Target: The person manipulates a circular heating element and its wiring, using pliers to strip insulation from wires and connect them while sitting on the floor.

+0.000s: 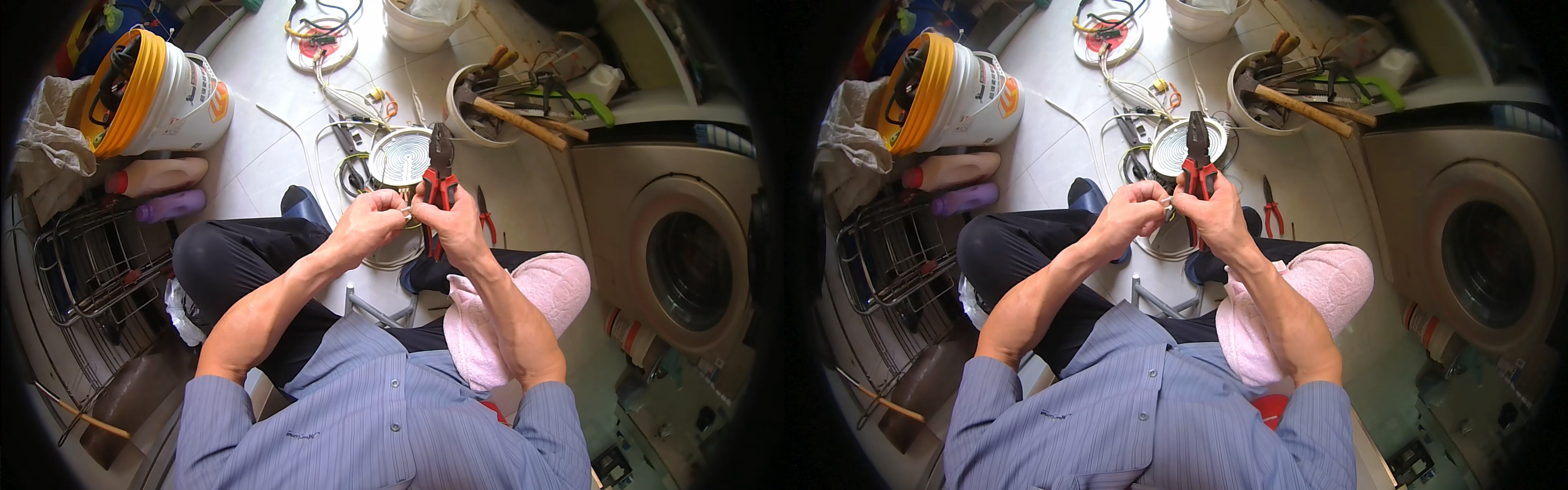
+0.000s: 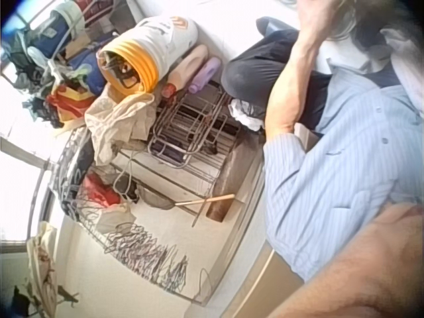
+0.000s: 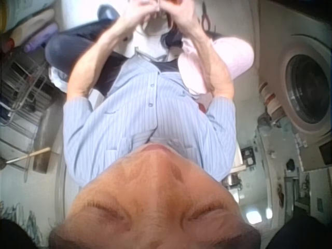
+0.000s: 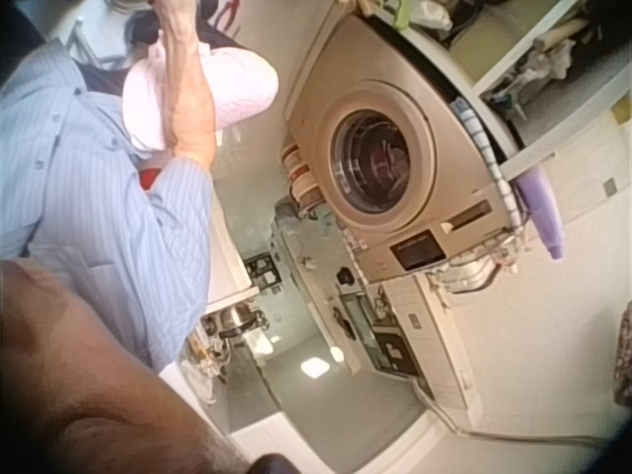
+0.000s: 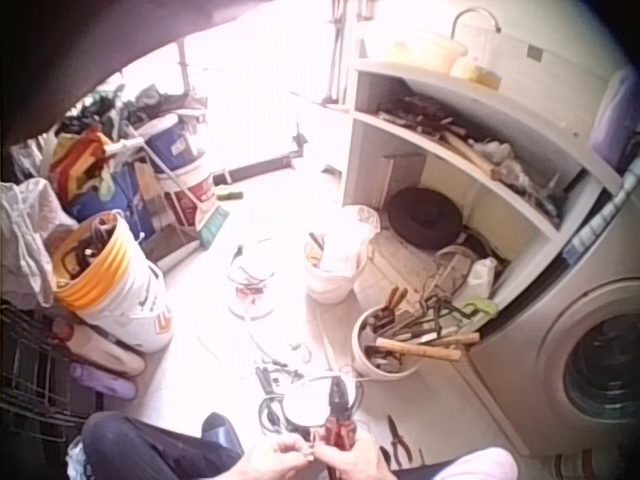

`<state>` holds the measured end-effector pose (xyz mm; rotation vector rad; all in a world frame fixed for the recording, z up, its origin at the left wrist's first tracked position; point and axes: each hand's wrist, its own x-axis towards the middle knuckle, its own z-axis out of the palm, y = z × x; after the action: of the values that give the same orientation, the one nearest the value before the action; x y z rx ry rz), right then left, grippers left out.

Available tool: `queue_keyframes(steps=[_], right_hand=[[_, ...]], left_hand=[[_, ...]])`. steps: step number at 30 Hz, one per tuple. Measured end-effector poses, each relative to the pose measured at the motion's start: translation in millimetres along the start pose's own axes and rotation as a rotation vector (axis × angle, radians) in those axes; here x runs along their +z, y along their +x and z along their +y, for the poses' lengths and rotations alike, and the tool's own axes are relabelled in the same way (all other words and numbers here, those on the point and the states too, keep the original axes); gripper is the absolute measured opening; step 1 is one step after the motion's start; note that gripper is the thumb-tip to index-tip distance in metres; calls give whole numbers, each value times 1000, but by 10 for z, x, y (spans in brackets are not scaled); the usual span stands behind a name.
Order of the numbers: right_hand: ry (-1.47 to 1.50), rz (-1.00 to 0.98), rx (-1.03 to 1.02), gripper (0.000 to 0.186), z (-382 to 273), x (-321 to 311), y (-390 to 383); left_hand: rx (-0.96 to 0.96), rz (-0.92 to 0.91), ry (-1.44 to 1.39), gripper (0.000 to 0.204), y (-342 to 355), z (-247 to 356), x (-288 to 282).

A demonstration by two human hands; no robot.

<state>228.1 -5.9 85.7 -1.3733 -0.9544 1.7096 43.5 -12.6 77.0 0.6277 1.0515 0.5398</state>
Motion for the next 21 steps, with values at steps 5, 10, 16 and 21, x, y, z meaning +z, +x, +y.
queue_keyframes(steps=[5,10,16,21], right_hand=[[-120,12,-80,19,51,-32,48],[-242,5,-88,18,22,-8,9],[-203,22,-129,18,-10,39,8],[-226,38,-150,17,-79,43,24]], left_hand=[[94,73,-7,6,-5,-9,81],[150,150,148,4,21,-70,85],[145,128,169,1,39,-64,65],[111,71,38,1,-7,2,70]])
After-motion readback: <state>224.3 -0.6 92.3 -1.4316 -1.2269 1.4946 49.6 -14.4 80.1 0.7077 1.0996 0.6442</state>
